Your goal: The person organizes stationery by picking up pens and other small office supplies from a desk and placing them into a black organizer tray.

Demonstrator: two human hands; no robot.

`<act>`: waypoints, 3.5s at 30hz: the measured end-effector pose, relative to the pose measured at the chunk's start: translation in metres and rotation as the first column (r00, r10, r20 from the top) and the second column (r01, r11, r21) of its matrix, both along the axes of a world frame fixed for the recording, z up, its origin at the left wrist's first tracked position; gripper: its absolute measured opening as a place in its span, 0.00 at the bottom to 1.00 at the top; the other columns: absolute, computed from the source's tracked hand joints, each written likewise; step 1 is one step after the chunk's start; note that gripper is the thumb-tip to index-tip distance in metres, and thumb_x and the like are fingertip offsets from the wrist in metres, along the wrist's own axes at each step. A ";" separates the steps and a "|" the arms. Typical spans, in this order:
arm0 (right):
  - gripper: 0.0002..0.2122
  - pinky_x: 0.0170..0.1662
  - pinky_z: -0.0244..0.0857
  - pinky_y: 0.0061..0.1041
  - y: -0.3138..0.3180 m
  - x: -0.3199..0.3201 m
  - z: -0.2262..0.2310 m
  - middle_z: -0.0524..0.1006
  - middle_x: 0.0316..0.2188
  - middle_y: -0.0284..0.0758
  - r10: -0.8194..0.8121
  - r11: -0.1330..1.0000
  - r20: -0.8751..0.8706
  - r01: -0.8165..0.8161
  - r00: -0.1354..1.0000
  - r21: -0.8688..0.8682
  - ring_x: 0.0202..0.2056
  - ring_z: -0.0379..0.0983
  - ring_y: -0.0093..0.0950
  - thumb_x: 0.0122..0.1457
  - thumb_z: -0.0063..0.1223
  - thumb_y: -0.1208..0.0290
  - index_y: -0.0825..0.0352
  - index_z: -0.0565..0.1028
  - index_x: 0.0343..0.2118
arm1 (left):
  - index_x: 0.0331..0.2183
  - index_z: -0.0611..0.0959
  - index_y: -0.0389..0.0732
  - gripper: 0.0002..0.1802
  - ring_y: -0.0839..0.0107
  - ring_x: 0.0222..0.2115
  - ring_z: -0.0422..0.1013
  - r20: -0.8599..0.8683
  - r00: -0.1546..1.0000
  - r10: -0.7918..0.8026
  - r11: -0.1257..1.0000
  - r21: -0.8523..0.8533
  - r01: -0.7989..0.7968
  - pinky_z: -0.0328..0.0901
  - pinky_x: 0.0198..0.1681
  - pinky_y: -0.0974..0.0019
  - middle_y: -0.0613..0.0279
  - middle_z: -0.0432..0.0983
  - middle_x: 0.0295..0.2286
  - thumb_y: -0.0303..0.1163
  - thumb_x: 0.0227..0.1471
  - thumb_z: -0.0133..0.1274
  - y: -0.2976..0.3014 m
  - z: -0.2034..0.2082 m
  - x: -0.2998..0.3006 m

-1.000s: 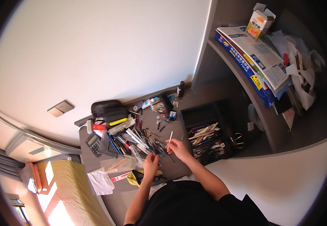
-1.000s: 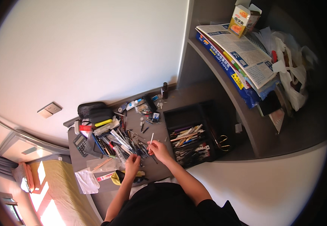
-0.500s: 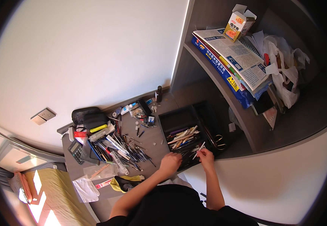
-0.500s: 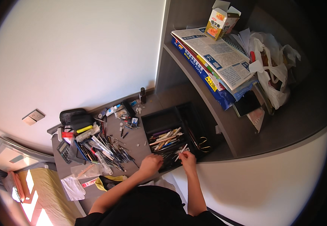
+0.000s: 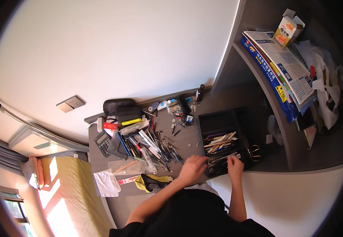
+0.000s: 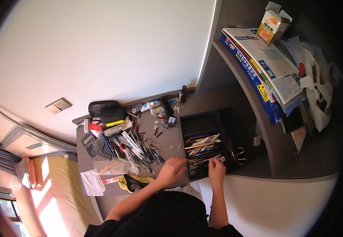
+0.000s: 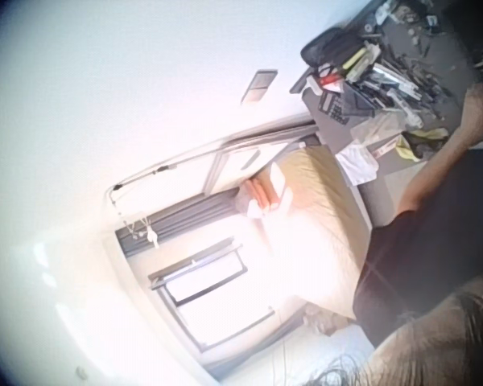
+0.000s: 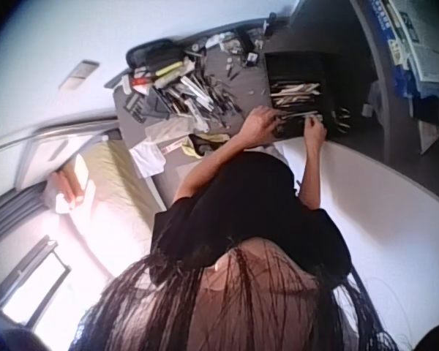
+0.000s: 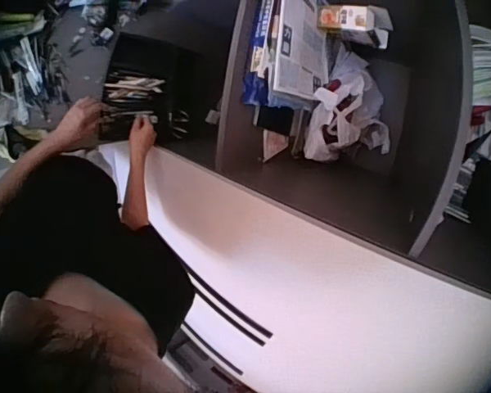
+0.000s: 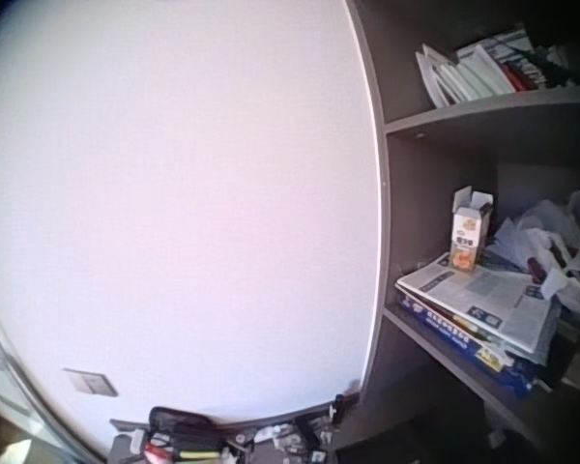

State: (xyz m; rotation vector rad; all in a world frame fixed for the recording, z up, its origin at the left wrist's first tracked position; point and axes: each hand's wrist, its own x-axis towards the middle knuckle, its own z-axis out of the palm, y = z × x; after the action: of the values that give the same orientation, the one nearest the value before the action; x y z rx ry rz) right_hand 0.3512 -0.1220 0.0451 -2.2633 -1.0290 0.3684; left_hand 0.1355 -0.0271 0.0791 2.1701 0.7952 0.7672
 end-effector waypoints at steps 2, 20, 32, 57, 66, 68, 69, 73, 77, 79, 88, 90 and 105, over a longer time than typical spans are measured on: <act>0.13 0.23 0.61 0.25 0.010 -0.018 0.008 0.73 0.14 0.35 0.129 0.990 -0.085 -0.123 0.988 0.068 0.17 0.70 0.22 0.59 0.54 0.66 0.71 0.74 0.23 | 0.40 0.79 0.40 0.16 0.55 0.40 0.69 -0.060 0.993 0.105 0.994 -0.006 -0.106 0.64 0.44 0.57 0.54 0.75 0.34 0.28 0.45 0.58 0.009 -0.017 -0.035; 0.11 0.35 0.70 0.43 0.071 -0.152 -0.057 0.78 0.29 0.43 0.616 0.752 -0.007 -0.590 0.788 -0.295 0.32 0.76 0.46 0.51 0.56 0.66 0.68 0.71 0.31 | 0.35 0.76 0.41 0.12 0.60 0.46 0.65 -0.555 0.758 0.343 0.904 0.415 -0.105 0.60 0.50 0.60 0.57 0.70 0.43 0.30 0.44 0.48 0.016 -0.071 -0.140; 0.06 0.23 0.67 0.20 0.062 -0.119 -0.010 0.74 0.23 0.32 0.371 0.900 -0.778 -0.403 0.506 0.167 0.23 0.72 0.20 0.56 0.55 0.77 0.69 0.71 0.34 | 0.32 0.82 0.37 0.07 0.63 0.29 0.74 0.175 0.786 0.592 0.803 -0.051 -0.593 0.68 0.32 0.67 0.57 0.77 0.29 0.20 0.47 0.58 0.034 0.002 -0.105; 0.11 0.41 0.67 0.35 -0.015 0.010 0.047 0.72 0.35 0.39 0.199 0.978 0.189 -0.182 0.962 -0.102 0.39 0.72 0.40 0.53 0.50 0.82 0.66 0.79 0.38 | 0.38 0.77 0.30 0.07 0.65 0.36 0.77 0.188 0.939 0.287 0.201 -0.971 0.132 0.73 0.42 0.69 0.54 0.77 0.33 0.22 0.57 0.49 -0.026 -0.048 0.044; 0.12 0.44 0.67 0.35 0.000 -0.002 0.040 0.71 0.39 0.38 0.241 0.970 0.292 -0.228 0.925 -0.079 0.43 0.71 0.39 0.54 0.50 0.79 0.65 0.77 0.41 | 0.57 0.67 0.34 0.24 0.72 0.42 0.74 0.226 0.973 0.043 0.390 -0.901 0.192 0.68 0.43 0.69 0.57 0.72 0.48 0.28 0.60 0.47 -0.036 -0.042 0.048; 0.11 0.44 0.66 0.35 0.007 -0.011 0.044 0.72 0.41 0.38 0.269 0.962 0.230 -0.274 0.935 -0.010 0.44 0.70 0.39 0.56 0.50 0.78 0.65 0.77 0.42 | 0.54 0.70 0.36 0.21 0.74 0.38 0.75 0.185 0.982 0.029 0.398 -0.903 0.159 0.69 0.39 0.71 0.60 0.76 0.44 0.29 0.60 0.48 -0.018 -0.025 0.025; 0.10 0.44 0.67 0.35 0.011 -0.019 0.045 0.72 0.41 0.38 0.300 0.951 0.188 -0.309 0.935 0.015 0.43 0.71 0.40 0.57 0.51 0.76 0.65 0.76 0.42 | 0.54 0.71 0.36 0.21 0.75 0.37 0.75 0.151 0.988 0.033 0.457 -0.881 0.119 0.69 0.38 0.71 0.61 0.77 0.42 0.29 0.60 0.48 -0.009 -0.023 0.011; 0.10 0.42 0.68 0.33 0.026 -0.057 0.043 0.74 0.39 0.38 0.452 0.885 -0.020 -0.445 0.892 0.134 0.40 0.73 0.40 0.56 0.52 0.75 0.65 0.76 0.42 | 0.42 0.80 0.37 0.13 0.62 0.31 0.77 -0.044 0.955 0.292 0.833 -0.480 -0.277 0.70 0.35 0.65 0.53 0.80 0.32 0.31 0.55 0.52 0.011 -0.044 -0.058; 0.10 0.40 0.69 0.32 0.049 -0.111 0.039 0.75 0.38 0.36 0.669 0.743 -0.099 -0.657 0.737 0.130 0.38 0.74 0.38 0.56 0.54 0.72 0.62 0.75 0.42 | 0.34 0.80 0.41 0.09 0.56 0.39 0.70 -0.362 0.747 0.558 0.820 0.101 -0.564 0.66 0.41 0.57 0.55 0.76 0.33 0.27 0.46 0.55 0.023 -0.052 -0.126; 0.11 0.39 0.70 0.32 0.064 -0.136 0.024 0.73 0.40 0.34 0.764 0.640 -0.040 -0.747 0.644 0.182 0.40 0.73 0.35 0.55 0.55 0.72 0.62 0.75 0.42 | 0.36 0.80 0.40 0.13 0.56 0.45 0.66 -0.424 0.711 0.561 0.824 0.202 -0.530 0.62 0.47 0.55 0.57 0.73 0.41 0.26 0.43 0.56 0.023 -0.057 -0.148; 0.14 0.34 0.67 0.29 0.106 -0.208 -0.033 0.67 0.37 0.34 0.836 0.479 0.304 -0.878 0.456 0.000 0.37 0.69 0.32 0.44 0.61 0.71 0.64 0.73 0.36 | 0.46 0.76 0.38 0.23 0.48 0.52 0.60 -0.490 0.538 0.686 0.708 0.277 -0.650 0.57 0.52 0.50 0.51 0.62 0.53 0.29 0.46 0.56 0.003 -0.062 -0.176; 0.11 0.33 0.66 0.29 0.107 -0.210 -0.042 0.66 0.33 0.34 0.796 0.517 0.379 -0.856 0.473 -0.018 0.36 0.69 0.31 0.45 0.57 0.72 0.63 0.72 0.33 | 0.47 0.75 0.37 0.22 0.48 0.52 0.60 -0.482 0.526 0.700 0.690 0.266 -0.673 0.57 0.52 0.50 0.49 0.61 0.53 0.29 0.47 0.55 0.000 -0.062 -0.177; 0.04 0.32 0.69 0.34 0.095 -0.152 -0.027 0.72 0.30 0.37 0.611 0.779 0.027 -0.607 0.791 0.158 0.29 0.73 0.39 0.53 0.57 0.74 0.65 0.74 0.31 | 0.32 0.79 0.42 0.10 0.61 0.36 0.67 -0.372 0.822 0.431 0.890 0.328 -0.318 0.61 0.39 0.60 0.61 0.72 0.31 0.29 0.41 0.57 0.024 -0.061 -0.136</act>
State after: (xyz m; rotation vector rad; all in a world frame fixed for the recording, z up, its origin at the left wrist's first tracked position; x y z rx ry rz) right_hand 0.1995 -0.0265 0.0177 -1.7237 -1.7108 0.5549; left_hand -0.0004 -0.0029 0.0182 2.4915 1.4676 0.5942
